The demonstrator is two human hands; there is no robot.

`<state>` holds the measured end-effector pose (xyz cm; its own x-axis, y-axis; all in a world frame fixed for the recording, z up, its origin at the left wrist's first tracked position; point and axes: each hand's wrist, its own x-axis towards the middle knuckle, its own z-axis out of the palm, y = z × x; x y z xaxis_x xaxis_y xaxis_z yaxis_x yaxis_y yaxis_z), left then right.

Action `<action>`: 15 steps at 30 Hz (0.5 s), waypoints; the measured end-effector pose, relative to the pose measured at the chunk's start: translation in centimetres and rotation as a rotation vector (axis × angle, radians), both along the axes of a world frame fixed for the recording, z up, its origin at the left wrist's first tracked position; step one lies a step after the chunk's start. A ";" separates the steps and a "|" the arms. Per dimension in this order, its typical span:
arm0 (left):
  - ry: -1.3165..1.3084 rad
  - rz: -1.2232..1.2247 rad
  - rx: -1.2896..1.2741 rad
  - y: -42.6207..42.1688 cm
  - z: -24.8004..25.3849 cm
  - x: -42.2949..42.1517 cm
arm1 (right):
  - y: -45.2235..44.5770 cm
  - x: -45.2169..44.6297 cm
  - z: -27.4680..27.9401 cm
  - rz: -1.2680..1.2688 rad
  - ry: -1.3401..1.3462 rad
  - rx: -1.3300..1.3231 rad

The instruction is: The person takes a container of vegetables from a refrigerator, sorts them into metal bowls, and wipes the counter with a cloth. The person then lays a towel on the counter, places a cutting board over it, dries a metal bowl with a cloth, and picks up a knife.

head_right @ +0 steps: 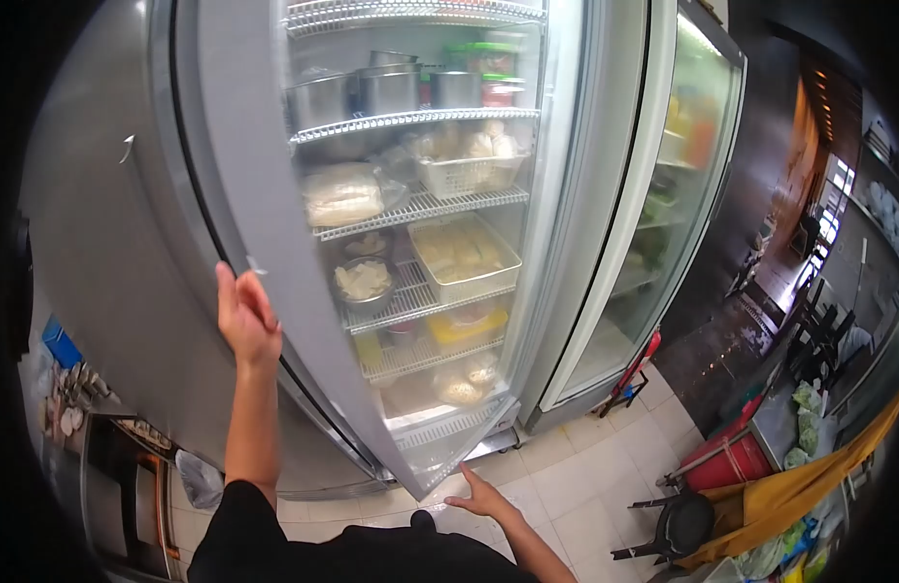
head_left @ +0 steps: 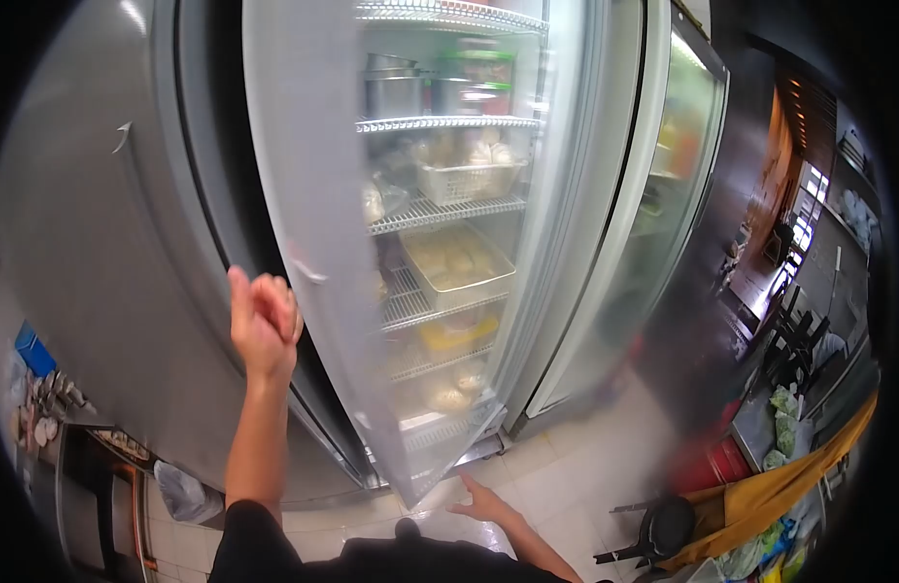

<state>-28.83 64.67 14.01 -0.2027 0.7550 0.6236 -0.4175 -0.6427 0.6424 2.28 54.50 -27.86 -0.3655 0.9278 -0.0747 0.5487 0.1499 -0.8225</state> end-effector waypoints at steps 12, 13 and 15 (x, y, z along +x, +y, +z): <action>0.577 0.234 0.098 8.7 12.1 12.4 | -13.9 4.5 0.1 -0.857 0.294 0.175; 0.628 0.278 0.107 11.0 13.5 13.7 | -13.6 6.9 -4.0 -0.904 0.336 0.297; 0.863 0.465 0.126 16.5 16.7 16.1 | -13.9 10.0 -6.3 -1.184 0.316 0.288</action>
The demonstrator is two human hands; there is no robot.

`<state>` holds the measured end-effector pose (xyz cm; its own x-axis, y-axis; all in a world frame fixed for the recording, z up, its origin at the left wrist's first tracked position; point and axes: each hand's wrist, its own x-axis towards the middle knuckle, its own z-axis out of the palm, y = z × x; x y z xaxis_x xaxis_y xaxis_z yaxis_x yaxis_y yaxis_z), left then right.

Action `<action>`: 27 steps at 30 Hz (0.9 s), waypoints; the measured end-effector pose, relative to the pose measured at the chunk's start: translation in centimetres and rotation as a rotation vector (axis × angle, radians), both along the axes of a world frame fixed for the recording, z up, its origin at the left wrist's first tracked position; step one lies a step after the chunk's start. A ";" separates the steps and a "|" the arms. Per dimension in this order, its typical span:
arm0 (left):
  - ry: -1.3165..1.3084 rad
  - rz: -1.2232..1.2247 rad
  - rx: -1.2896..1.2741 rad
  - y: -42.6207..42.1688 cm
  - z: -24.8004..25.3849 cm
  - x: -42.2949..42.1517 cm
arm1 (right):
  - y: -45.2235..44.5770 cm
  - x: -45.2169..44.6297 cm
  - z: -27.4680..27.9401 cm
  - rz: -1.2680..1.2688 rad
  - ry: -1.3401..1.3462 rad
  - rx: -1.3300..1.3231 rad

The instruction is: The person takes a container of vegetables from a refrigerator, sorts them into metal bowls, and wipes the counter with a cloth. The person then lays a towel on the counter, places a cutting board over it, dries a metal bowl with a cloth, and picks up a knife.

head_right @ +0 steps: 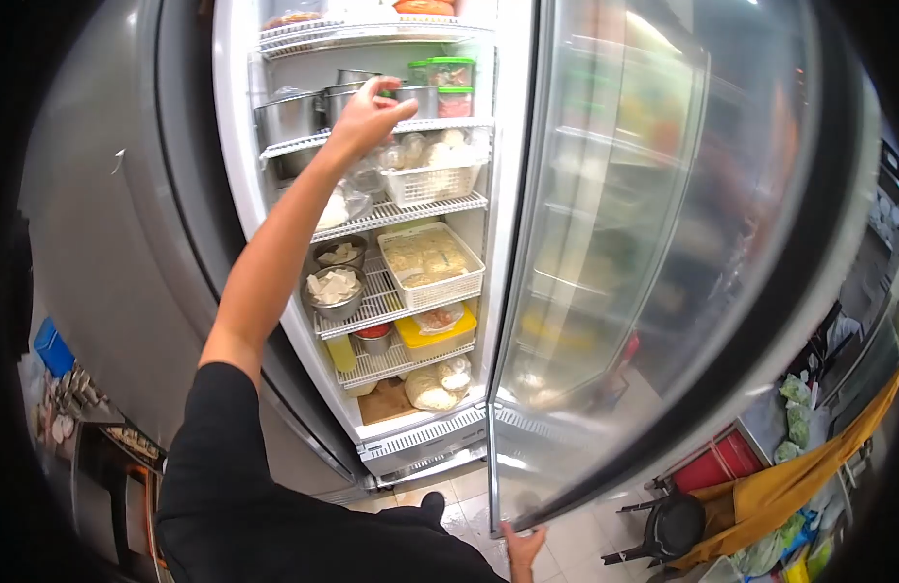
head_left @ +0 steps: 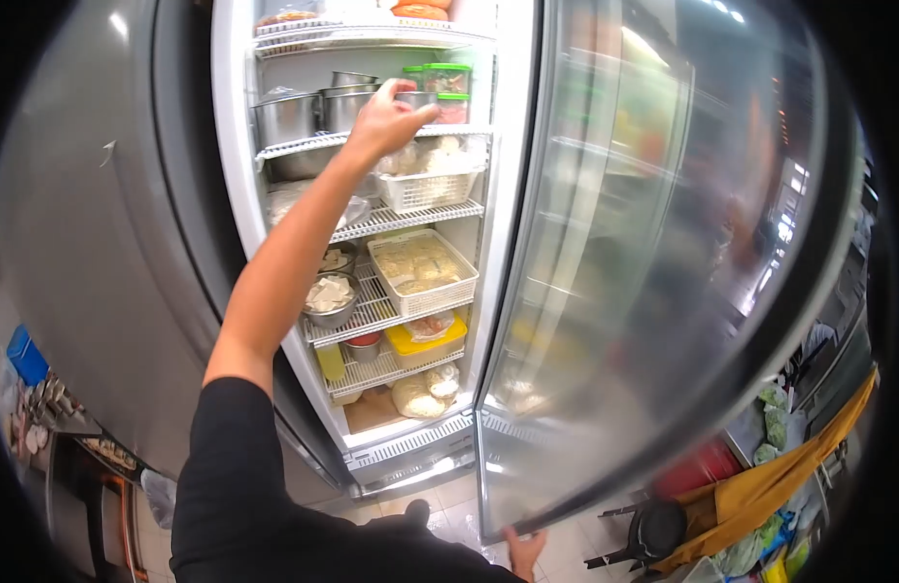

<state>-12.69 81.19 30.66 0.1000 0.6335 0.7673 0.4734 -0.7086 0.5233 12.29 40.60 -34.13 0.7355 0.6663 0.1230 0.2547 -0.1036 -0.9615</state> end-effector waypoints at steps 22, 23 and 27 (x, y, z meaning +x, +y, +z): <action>-0.024 0.609 -0.056 30.4 10.5 13.2 | 28.8 5.3 17.3 0.562 -0.027 -0.460; -0.018 0.569 -0.021 29.7 10.9 12.8 | 32.8 5.9 19.4 0.572 -0.110 -0.266; 0.030 0.375 0.091 25.1 11.2 10.3 | 42.1 2.9 39.5 0.634 -0.304 0.244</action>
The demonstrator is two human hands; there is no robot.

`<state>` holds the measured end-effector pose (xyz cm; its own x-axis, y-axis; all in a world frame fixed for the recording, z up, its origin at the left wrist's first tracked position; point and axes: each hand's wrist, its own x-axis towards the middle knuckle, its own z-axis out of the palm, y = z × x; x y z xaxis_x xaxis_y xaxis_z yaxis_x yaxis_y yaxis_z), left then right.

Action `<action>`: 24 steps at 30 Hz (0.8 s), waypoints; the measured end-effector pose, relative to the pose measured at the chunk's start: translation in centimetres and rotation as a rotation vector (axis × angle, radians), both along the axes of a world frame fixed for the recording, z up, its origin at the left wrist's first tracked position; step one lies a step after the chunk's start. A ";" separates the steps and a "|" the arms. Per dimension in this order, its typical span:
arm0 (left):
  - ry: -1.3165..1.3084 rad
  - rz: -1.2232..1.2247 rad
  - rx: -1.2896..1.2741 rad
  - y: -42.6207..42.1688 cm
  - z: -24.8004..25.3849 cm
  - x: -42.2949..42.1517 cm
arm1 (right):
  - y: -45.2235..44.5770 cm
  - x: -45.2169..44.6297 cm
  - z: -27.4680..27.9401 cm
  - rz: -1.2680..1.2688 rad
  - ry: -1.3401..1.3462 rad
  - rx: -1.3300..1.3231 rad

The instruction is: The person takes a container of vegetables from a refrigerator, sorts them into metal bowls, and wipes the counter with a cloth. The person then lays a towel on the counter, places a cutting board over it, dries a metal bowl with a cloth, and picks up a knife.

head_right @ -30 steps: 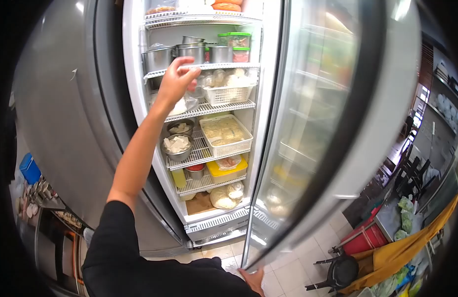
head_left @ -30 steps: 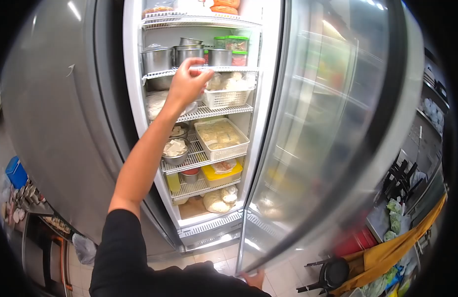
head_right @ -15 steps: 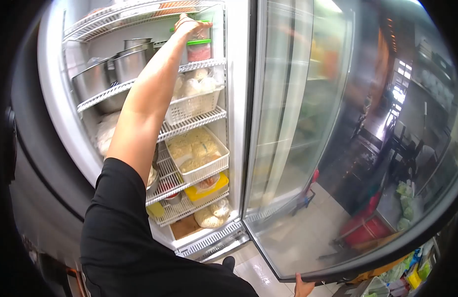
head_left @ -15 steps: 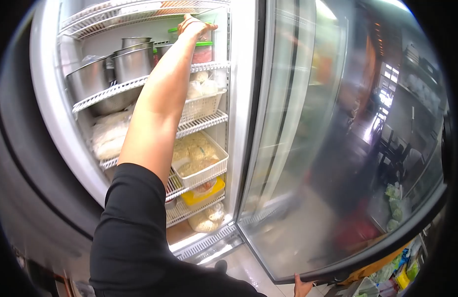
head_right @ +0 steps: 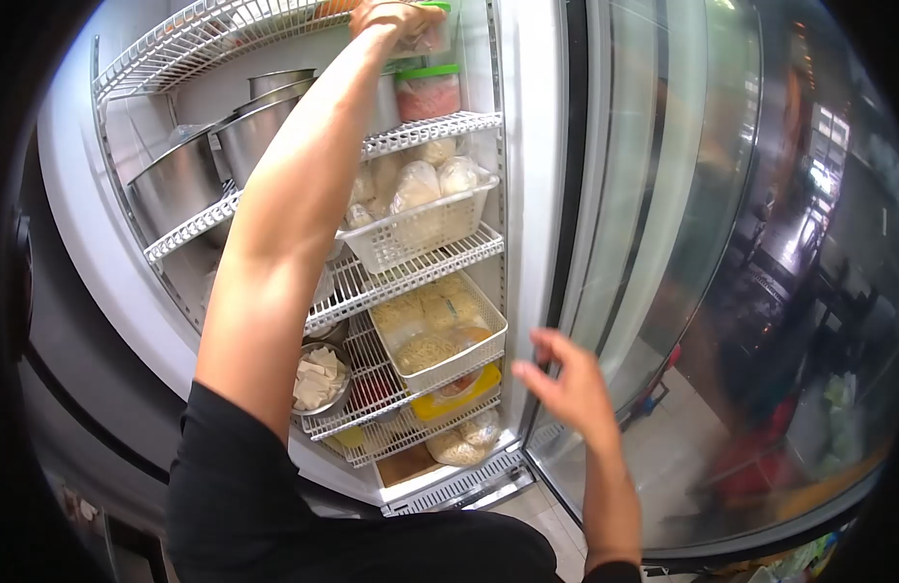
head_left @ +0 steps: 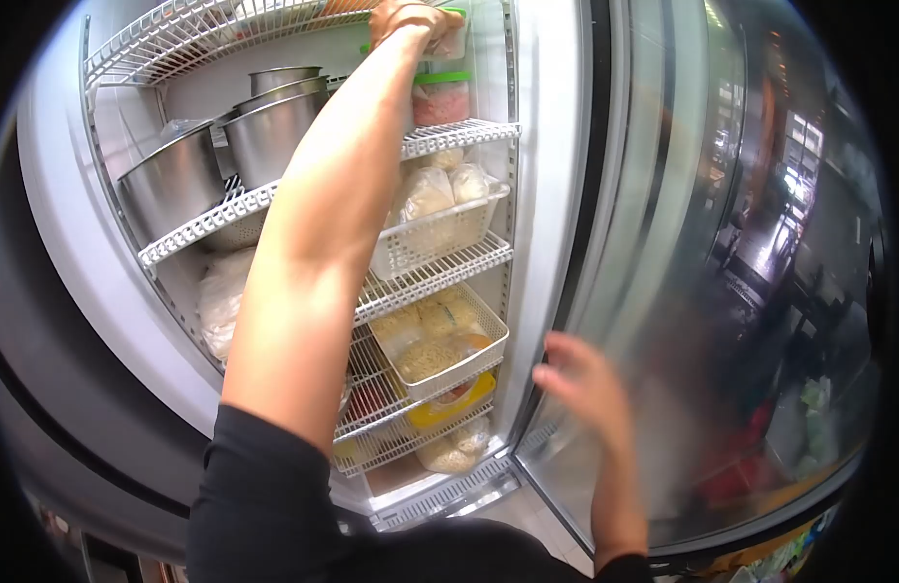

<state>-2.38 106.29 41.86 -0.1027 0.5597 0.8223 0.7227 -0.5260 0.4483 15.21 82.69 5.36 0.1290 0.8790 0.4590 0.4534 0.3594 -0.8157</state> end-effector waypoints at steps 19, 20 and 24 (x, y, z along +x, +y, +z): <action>-0.564 -0.615 0.420 -21.8 -15.3 -15.8 | 32.5 -14.2 38.2 -0.197 -0.603 0.060; -0.571 -0.606 0.429 -22.2 -15.6 -16.7 | 34.1 -14.4 38.4 -0.205 -0.696 0.044; -0.548 -0.673 0.317 -22.7 -16.7 -19.6 | 36.5 -13.3 38.3 -0.180 -0.699 0.059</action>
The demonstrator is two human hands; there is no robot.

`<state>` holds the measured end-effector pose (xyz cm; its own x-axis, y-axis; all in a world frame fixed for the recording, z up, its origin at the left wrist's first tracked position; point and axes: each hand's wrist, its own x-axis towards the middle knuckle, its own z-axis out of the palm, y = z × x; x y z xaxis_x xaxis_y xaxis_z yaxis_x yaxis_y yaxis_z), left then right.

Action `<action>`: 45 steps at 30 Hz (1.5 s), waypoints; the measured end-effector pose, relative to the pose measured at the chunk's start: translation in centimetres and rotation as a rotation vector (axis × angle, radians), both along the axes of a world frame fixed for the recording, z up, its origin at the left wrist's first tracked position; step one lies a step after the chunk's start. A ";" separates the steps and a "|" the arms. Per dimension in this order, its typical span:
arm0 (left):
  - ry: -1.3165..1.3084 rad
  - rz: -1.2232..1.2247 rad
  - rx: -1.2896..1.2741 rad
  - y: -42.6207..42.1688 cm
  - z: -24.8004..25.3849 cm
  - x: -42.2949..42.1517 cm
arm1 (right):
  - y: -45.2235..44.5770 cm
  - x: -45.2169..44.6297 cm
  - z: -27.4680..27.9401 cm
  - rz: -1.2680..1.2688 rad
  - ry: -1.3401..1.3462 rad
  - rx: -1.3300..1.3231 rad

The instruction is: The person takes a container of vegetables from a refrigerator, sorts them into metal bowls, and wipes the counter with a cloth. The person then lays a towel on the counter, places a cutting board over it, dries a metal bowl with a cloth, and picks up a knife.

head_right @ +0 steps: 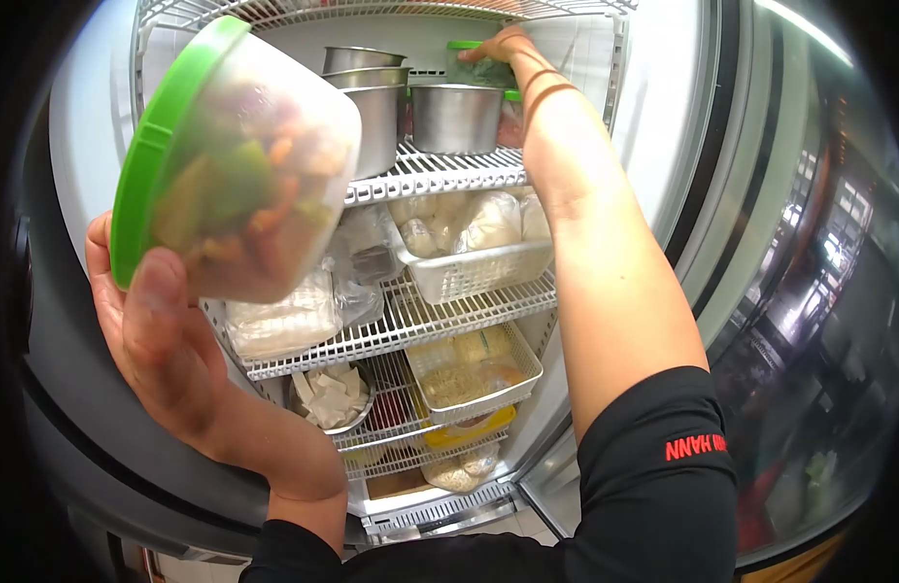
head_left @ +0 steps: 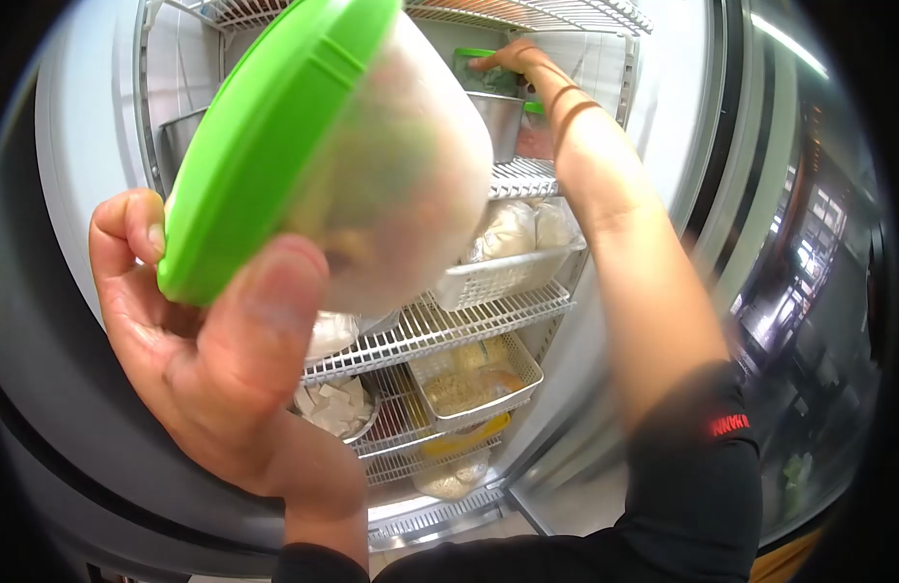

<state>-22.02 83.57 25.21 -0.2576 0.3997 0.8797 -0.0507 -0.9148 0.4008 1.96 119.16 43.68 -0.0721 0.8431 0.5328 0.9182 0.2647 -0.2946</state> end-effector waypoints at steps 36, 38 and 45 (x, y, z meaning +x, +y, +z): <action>0.494 -0.949 -0.202 2.6 -10.7 22.6 | -57.6 12.5 -32.1 0.019 0.840 0.572; 0.188 -1.943 -0.708 -6.5 -17.9 23.2 | -59.7 11.5 -32.7 0.009 0.873 0.424; -0.452 -2.086 -1.129 -19.3 -25.2 20.4 | -67.1 26.5 -29.3 -0.734 0.460 1.158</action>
